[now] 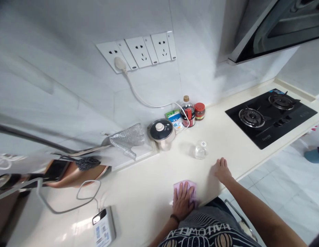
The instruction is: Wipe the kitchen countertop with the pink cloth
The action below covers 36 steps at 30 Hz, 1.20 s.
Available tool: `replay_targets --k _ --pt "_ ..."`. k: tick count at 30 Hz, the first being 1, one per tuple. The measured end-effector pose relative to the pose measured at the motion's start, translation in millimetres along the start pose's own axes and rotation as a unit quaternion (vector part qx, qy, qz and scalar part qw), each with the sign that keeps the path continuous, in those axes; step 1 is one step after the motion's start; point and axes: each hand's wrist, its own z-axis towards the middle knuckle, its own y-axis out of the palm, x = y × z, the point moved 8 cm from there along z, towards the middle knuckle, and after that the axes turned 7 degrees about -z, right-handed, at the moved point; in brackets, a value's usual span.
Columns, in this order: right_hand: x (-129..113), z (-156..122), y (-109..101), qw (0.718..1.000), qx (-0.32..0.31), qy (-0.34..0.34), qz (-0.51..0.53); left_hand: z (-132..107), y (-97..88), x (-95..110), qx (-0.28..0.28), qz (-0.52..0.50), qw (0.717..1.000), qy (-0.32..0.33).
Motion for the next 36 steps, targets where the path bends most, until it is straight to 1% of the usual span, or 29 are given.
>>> replay_targets --k 1,2,3,4,5,7,9,10,12,14,15,16,18,19,21,22,24,25,26,28,29,30,31,32,33,34,36 --pt "1 0 2 1.0 -0.018 0.01 0.009 -9 6.1 -5 -0.006 0.0 1.0 0.002" --pt "2 -1 3 0.999 -0.033 0.013 0.016 -14 8.2 -11 -0.008 0.002 1.0 0.002" --pt "1 -1 3 0.999 -0.042 0.009 0.02 -16 6.3 -17 -0.007 0.008 1.0 -0.002" --pt "1 -1 2 0.999 -0.044 0.004 0.022 -13 0.6 -24 -0.003 0.016 1.0 -0.011" --pt "0 -1 1 0.999 -0.043 0.0 0.023 -8 -9.1 -30 0.004 0.025 0.999 -0.025" --pt "1 -2 0 0.999 -0.039 0.005 0.028 11 -38.9 -42 0.027 0.042 0.997 -0.059" --pt "3 -2 0 0.999 -0.035 0.015 0.033 37 -78.1 -53 0.058 0.046 0.993 -0.09" --pt "3 -2 -1 0.999 -0.032 0.013 0.033 51 -99.6 -59 0.08 0.045 0.99 -0.105" --pt "1 -1 -2 0.999 -0.029 0.0 0.032 76 -136.0 -71 0.098 0.03 0.985 -0.141" --pt "1 -1 -2 0.999 -0.032 -0.005 0.037 95 -162.5 -83 0.111 0.016 0.979 -0.168" --pt "3 -1 -2 0.998 -0.039 0.002 0.041 101 -170.7 -87 0.116 0.009 0.977 -0.176" --pt "5 -2 -1 0.998 -0.046 0.014 0.045 103 -175.0 -89 0.119 0.004 0.976 -0.183" --pt "9 -2 1 0.997 -0.057 0.031 0.05 98 -172.6 -89 0.124 -0.001 0.975 -0.182" --pt "10 -2 2 0.996 -0.058 0.034 0.051 90 -166.0 -86 0.125 0.0 0.977 -0.175" --pt "11 -2 4 0.997 -0.054 0.029 0.056 62 -142.7 -80 0.12 0.006 0.98 -0.158" --pt "11 -2 5 0.997 -0.052 0.026 0.058 42 -126.6 -77 0.115 0.011 0.982 -0.149" --pt "12 -1 8 0.997 -0.047 0.019 0.061 -4 -87.4 -79 0.101 0.022 0.985 -0.141" --pt "11 -1 8 0.997 -0.043 0.014 0.062 -29 -66.5 -81 0.098 0.035 0.987 -0.124" --pt "11 -1 9 0.997 -0.038 0.008 0.061 -53 -44.6 -85 0.091 0.045 0.988 -0.115" --pt "10 -2 9 0.998 -0.033 0.004 0.059 -96 -5.9 -100 0.083 0.066 0.987 -0.12" --pt "11 -2 8 0.998 -0.031 0.006 0.058 -113 8.7 -108 0.082 0.078 0.985 -0.134" --pt "11 -2 8 0.998 -0.029 0.009 0.06 -125 18.7 -115 0.082 0.091 0.981 -0.15" --pt "12 -2 7 0.998 -0.028 0.013 0.062 -132 23.3 -120 0.083 0.103 0.978 -0.162" --pt "12 -3 7 0.997 -0.027 0.015 0.064 -134 21.8 -121 0.087 0.113 0.975 -0.171" --pt "12 -3 6 0.997 -0.027 0.014 0.066 -131 14.4 -121 0.094 0.12 0.972 -0.177" --pt "12 -3 6 0.997 -0.027 0.012 0.067 -123 1.6 -118 0.101 0.121 0.971 -0.179" --pt "12 -2 6 0.997 -0.031 0.008 0.065 -98 -37.0 -111 0.12 0.11 0.969 -0.186"
